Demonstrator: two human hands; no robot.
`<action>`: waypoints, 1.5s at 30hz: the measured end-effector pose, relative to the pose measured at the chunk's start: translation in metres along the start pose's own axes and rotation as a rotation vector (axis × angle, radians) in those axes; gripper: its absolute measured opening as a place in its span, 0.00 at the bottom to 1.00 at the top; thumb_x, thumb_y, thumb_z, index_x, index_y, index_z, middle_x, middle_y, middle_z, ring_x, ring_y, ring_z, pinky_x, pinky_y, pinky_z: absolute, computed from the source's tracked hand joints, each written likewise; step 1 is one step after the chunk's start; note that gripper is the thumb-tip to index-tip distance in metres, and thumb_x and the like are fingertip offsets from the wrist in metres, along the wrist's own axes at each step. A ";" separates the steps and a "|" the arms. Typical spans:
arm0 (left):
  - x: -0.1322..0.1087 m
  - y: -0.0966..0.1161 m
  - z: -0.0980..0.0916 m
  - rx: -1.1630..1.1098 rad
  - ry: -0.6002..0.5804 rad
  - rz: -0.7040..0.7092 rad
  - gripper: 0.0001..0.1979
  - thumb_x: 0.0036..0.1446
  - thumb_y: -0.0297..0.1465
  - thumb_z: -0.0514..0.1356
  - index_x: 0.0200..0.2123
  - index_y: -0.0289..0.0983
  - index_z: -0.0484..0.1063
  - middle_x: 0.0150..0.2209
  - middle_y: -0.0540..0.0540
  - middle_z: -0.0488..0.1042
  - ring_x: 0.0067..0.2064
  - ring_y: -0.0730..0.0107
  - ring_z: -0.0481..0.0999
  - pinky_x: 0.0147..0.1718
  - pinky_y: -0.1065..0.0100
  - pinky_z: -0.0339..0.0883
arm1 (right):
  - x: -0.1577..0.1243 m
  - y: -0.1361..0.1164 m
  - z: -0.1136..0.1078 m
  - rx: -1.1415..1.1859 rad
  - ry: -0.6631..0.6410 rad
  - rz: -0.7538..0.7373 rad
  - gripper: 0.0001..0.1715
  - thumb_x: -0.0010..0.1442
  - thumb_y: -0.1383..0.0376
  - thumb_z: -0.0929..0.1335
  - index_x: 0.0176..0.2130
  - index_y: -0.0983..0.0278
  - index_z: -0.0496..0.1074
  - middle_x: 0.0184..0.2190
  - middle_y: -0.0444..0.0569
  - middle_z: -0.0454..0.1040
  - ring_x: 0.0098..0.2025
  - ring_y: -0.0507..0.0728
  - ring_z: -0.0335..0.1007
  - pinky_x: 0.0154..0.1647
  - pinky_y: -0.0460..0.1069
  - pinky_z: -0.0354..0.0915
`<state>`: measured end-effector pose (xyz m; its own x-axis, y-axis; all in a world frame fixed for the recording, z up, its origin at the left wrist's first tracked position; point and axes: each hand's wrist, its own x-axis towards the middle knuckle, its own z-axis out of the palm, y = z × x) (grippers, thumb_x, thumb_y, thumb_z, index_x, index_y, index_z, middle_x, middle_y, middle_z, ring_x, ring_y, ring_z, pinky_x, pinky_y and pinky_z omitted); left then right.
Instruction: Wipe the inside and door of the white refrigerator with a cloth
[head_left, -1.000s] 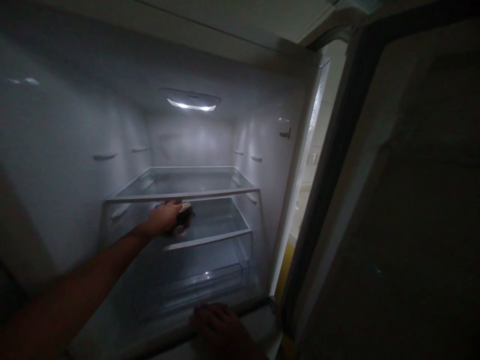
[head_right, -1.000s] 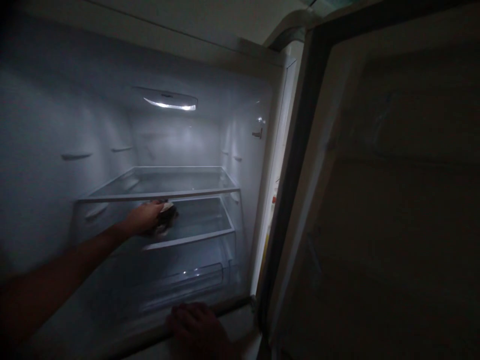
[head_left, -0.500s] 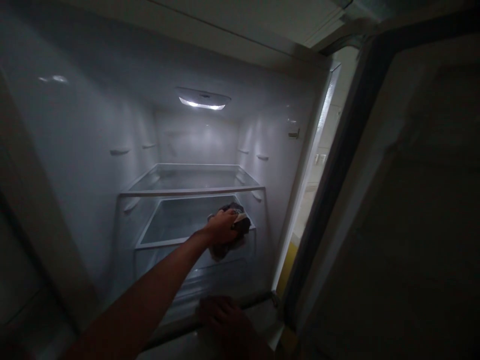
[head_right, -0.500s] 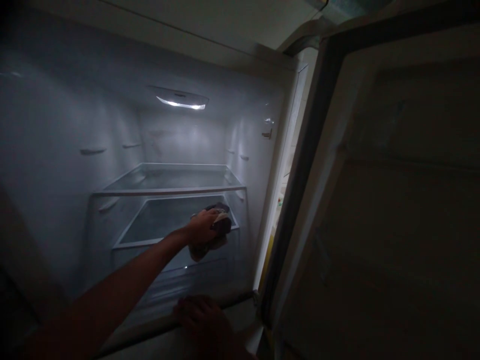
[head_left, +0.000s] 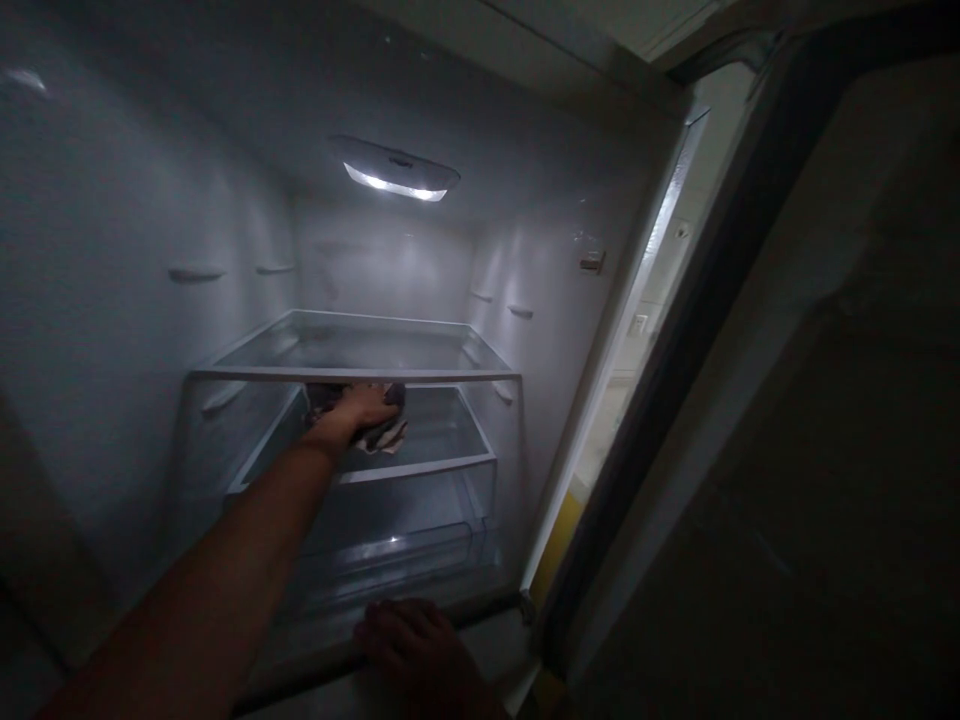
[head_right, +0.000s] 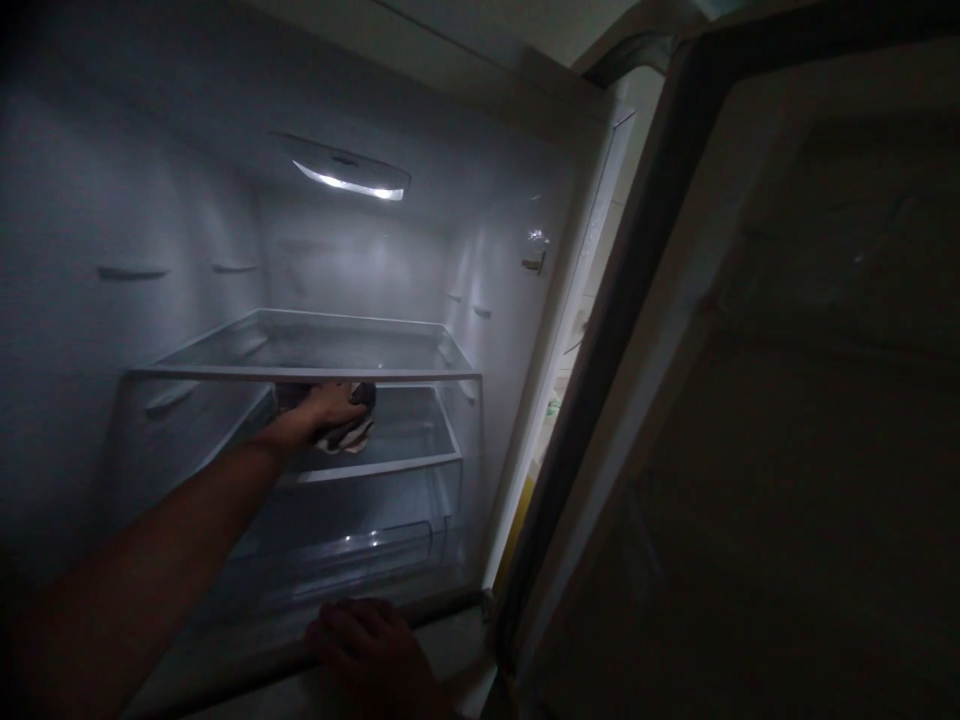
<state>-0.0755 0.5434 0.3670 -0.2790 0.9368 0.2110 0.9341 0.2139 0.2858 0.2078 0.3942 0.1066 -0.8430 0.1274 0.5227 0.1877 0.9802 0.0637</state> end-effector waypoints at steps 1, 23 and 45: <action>0.001 0.009 0.005 -0.002 -0.023 0.043 0.24 0.55 0.40 0.65 0.51 0.32 0.80 0.56 0.25 0.81 0.60 0.34 0.79 0.59 0.48 0.71 | 0.000 0.000 -0.002 0.017 -0.022 0.008 0.30 0.80 0.49 0.62 0.72 0.59 0.63 0.70 0.46 0.72 0.68 0.56 0.69 0.67 0.52 0.69; -0.060 -0.027 -0.020 0.164 -0.074 -0.078 0.33 0.62 0.51 0.57 0.55 0.30 0.79 0.55 0.23 0.81 0.57 0.35 0.82 0.54 0.51 0.74 | 0.000 -0.005 -0.031 0.297 -0.145 0.069 0.59 0.65 0.36 0.72 0.80 0.57 0.50 0.76 0.53 0.61 0.75 0.64 0.59 0.78 0.58 0.55; -0.087 0.141 0.053 -0.204 -0.192 0.348 0.22 0.54 0.48 0.68 0.46 0.39 0.82 0.49 0.33 0.85 0.54 0.40 0.84 0.56 0.49 0.76 | -0.005 -0.006 -0.012 0.222 -0.096 0.080 0.59 0.62 0.35 0.73 0.76 0.59 0.55 0.71 0.56 0.69 0.71 0.65 0.65 0.74 0.59 0.61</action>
<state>0.0921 0.5064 0.3392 0.1085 0.9819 0.1550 0.8969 -0.1640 0.4107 0.2167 0.3863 0.1136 -0.8759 0.2096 0.4346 0.1495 0.9743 -0.1684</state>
